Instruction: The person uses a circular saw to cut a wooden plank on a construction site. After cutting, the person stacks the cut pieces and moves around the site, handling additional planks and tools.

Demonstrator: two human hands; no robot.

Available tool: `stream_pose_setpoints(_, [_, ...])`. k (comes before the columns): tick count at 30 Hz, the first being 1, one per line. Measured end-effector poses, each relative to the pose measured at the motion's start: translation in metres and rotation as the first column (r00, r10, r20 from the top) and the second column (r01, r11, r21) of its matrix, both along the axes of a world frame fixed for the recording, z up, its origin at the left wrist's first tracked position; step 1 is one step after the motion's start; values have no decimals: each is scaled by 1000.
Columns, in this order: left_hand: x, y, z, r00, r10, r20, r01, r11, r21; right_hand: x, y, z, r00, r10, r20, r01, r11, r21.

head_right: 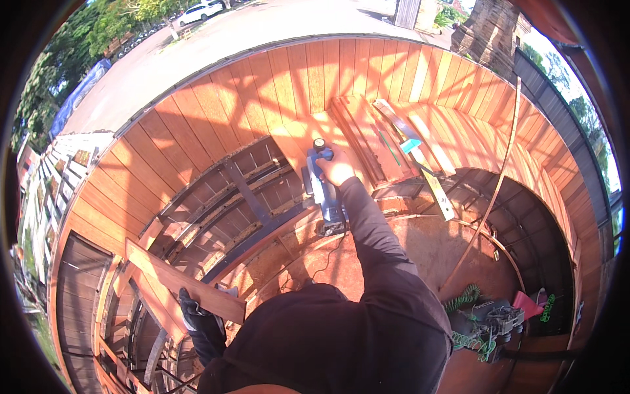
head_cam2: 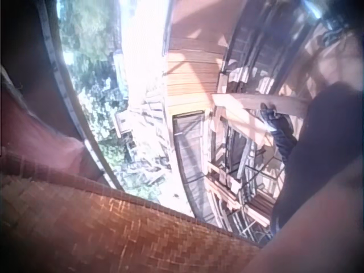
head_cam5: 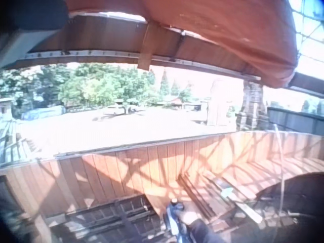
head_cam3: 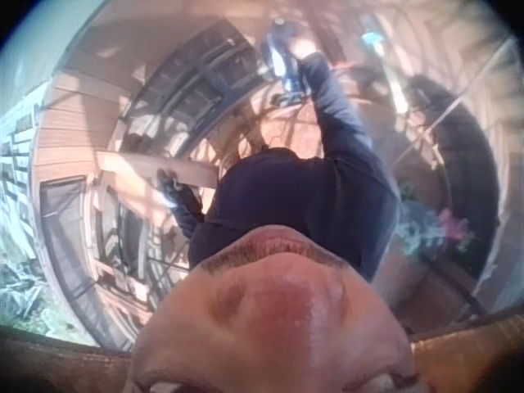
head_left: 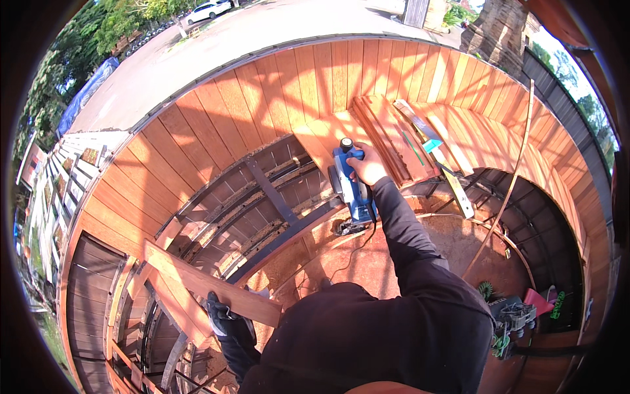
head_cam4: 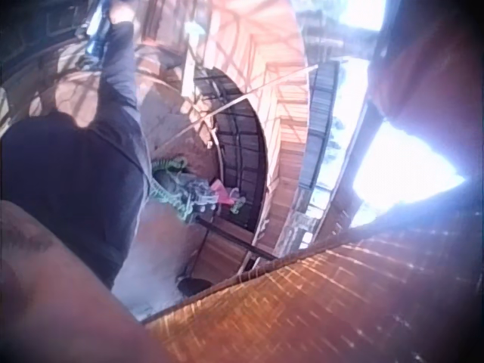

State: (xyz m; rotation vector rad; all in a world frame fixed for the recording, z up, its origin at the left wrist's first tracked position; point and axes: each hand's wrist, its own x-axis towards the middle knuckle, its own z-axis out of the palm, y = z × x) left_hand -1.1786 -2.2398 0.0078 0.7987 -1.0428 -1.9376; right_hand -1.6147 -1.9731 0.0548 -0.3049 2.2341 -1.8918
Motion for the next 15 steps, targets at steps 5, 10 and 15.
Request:
stream_pose_setpoints(5, [-12,-1,-11,974,-168,-155,162,986,-48,64,-22,43,525,-25,-851,560,763,323])
stream_pose_setpoints(10, [-39,15,2,973,-37,-228,124,917,379,194,-92,-15,621,784,-28,-784,619,-48])
stream_pose_setpoints(15, [-34,21,-35,971,-109,-215,104,994,-35,230,-97,-70,65,913,404,-839,269,-473])
